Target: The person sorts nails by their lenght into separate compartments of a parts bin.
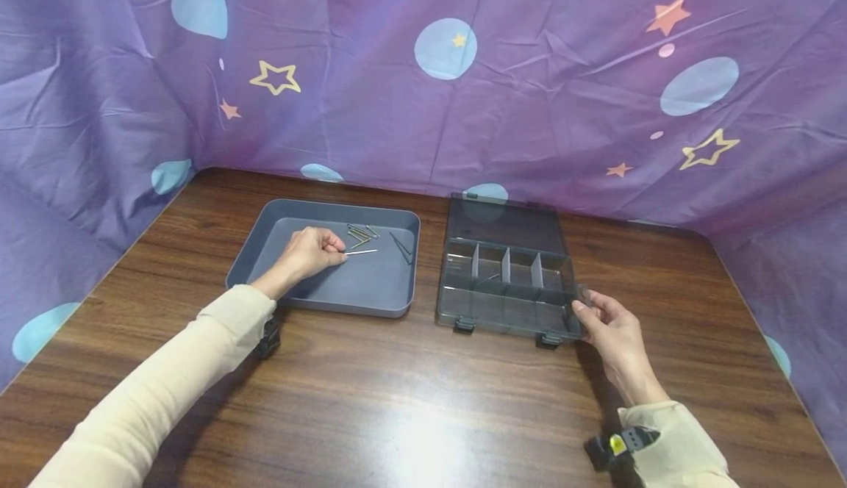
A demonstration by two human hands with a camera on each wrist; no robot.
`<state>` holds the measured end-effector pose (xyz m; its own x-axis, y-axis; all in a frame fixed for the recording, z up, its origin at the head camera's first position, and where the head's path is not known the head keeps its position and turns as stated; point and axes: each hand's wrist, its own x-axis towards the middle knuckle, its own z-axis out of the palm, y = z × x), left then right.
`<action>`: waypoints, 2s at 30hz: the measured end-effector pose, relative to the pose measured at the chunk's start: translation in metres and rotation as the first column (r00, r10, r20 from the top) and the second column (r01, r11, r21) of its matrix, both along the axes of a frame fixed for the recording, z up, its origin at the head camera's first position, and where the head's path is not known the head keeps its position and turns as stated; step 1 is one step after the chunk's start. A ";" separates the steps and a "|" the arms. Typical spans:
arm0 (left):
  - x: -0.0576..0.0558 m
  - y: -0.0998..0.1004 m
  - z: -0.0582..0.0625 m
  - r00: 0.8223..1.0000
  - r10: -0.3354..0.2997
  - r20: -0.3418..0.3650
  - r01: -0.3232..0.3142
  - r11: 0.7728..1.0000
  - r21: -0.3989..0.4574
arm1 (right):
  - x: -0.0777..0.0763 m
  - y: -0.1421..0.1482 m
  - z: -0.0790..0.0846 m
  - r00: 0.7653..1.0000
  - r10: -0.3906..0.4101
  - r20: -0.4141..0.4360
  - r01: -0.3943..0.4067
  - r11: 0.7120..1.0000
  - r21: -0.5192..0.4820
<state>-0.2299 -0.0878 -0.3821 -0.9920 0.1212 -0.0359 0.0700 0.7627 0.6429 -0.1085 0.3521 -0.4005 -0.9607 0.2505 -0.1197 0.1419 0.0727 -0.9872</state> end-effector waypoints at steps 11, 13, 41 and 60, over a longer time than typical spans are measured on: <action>0.000 0.002 -0.002 0.996 -0.052 -0.076 0.050 0.998 -0.033 | -0.001 0.000 -0.001 1.000 -0.006 0.003 0.006 1.000 0.029; 0.000 0.001 -0.002 0.994 -0.067 -0.082 0.064 0.997 -0.038 | -0.001 0.000 -0.001 1.000 -0.007 0.001 0.007 1.000 0.029; 0.006 0.002 0.006 0.994 -0.106 -0.005 0.106 0.993 0.043 | -0.001 0.001 0.000 1.000 0.009 0.010 -0.009 1.000 0.011; 0.012 0.076 0.015 0.985 -0.096 0.141 -0.015 0.775 0.631 | 0.000 0.002 -0.001 1.000 0.002 0.001 -0.002 1.000 0.025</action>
<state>-0.2181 -0.0121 -0.3675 -0.9731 0.2116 -0.0906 -0.0516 0.1833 0.9817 -0.1081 0.3540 -0.4010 -0.9610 0.2517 -0.1144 0.1428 0.0974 -0.9849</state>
